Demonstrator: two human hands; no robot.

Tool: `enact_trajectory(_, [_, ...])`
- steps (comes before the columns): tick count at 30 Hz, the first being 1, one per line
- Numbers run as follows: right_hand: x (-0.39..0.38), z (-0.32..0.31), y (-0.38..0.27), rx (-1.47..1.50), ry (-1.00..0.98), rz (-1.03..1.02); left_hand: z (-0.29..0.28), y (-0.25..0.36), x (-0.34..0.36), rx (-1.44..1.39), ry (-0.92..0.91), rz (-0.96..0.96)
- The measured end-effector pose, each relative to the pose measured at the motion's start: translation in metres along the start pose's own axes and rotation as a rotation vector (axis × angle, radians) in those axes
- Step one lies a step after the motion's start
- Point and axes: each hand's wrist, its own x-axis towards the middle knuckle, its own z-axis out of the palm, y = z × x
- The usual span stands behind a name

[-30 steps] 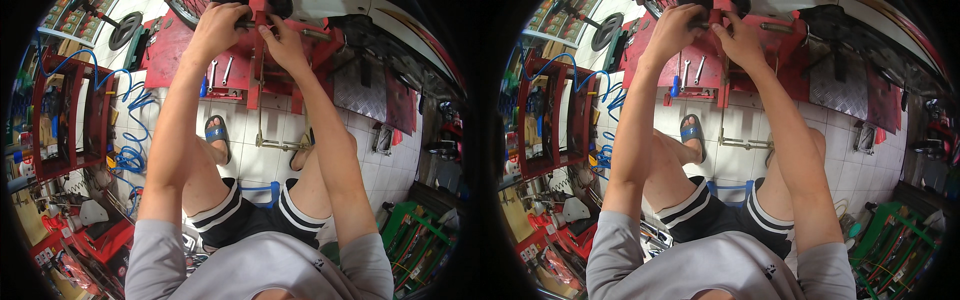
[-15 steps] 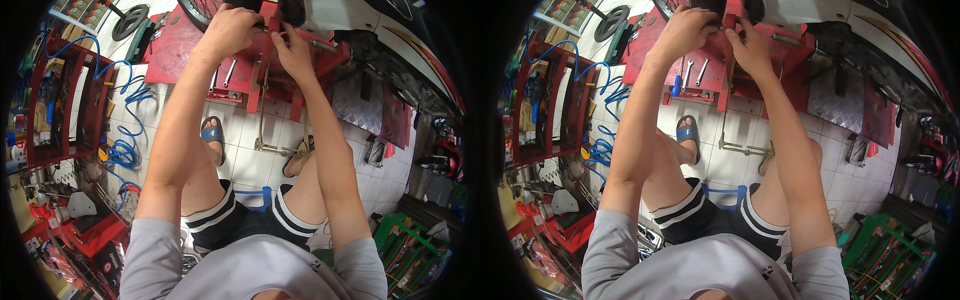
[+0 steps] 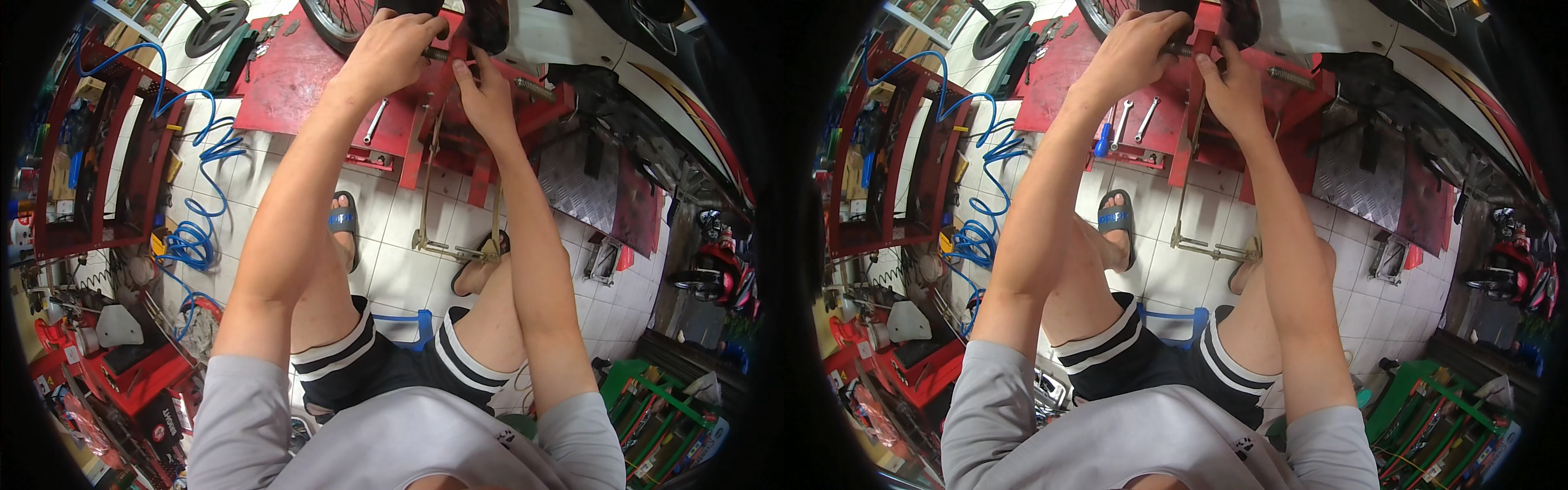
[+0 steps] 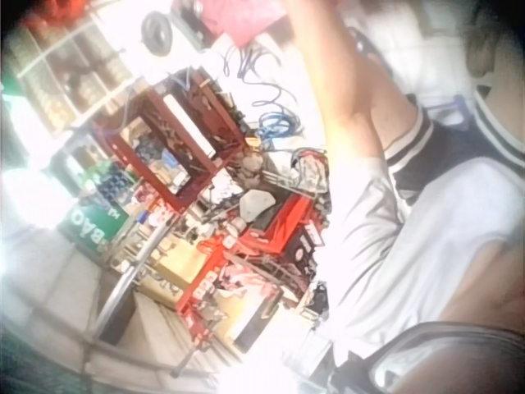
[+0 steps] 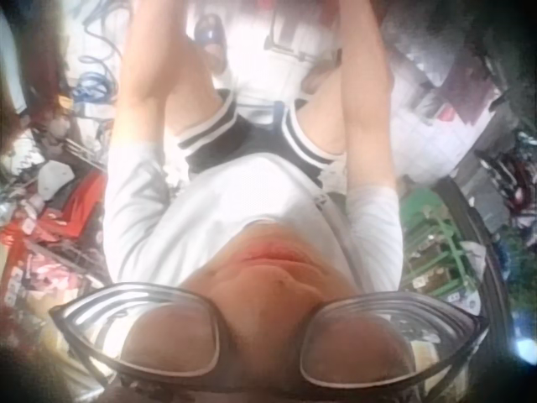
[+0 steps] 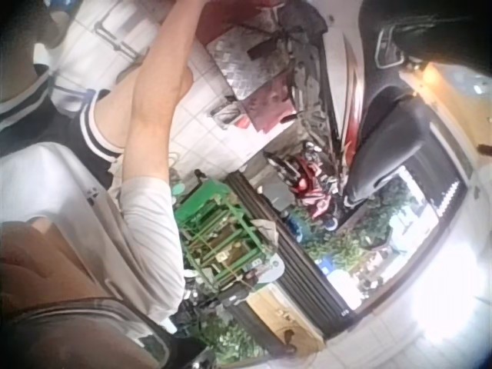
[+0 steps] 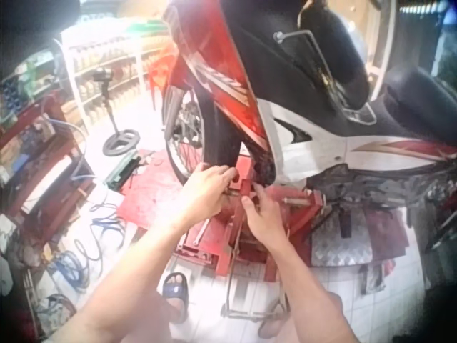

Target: The person works on the underside of a motorcycle elevated on a red lift, using both hands to manipulate and tighten bolts on the wheel axle area. The person remains seated on a low stool throughout the process.

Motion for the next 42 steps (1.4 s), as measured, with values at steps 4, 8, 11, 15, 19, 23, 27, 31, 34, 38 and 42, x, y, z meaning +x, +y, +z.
enact_trajectory(4, [-0.001, 0.001, 0.002, 0.018, 0.038, -0.03, -0.003, -0.001, 0.002, -0.025, -0.213, -0.065])
enact_trajectory(8, [-0.002, 0.001, -0.001, 0.046, 0.002, 0.017, -0.003, 0.0, -0.001, -0.052, -0.105, -0.035])
enact_trajectory(11, [-0.002, 0.0, -0.002, 0.033, -0.002, 0.021, -0.002, 0.003, 0.001, -0.023, -0.041, -0.024])
enact_trajectory(15, [-0.002, 0.001, -0.001, 0.024, 0.016, -0.018, 0.0, -0.004, -0.001, 0.031, -0.071, 0.009])
enact_trajectory(19, [-0.001, 0.0, 0.001, 0.03, -0.008, 0.023, 0.0, -0.002, -0.003, -0.021, -0.013, 0.011])
enact_trajectory(23, [-0.001, 0.001, 0.002, 0.021, -0.006, 0.022, -0.001, -0.001, 0.0, 0.032, -0.076, -0.009])
enact_trajectory(27, [-0.001, 0.002, 0.003, 0.041, 0.001, 0.012, 0.001, -0.004, -0.001, 0.027, -0.107, -0.013])
enact_trajectory(31, [-0.001, 0.0, 0.0, 0.016, -0.024, 0.025, 0.002, -0.003, -0.001, -0.034, 0.019, -0.004])
enact_trajectory(34, [-0.002, 0.0, 0.001, 0.015, 0.021, -0.036, 0.0, -0.003, 0.001, 0.071, -0.032, 0.037])
enact_trajectory(38, [0.0, 0.002, 0.005, 0.022, -0.005, -0.009, 0.006, -0.011, -0.004, 0.125, -0.055, 0.038])
enact_trajectory(42, [-0.002, -0.001, -0.001, 0.025, -0.013, 0.008, 0.003, -0.006, 0.0, 0.026, -0.019, 0.02])
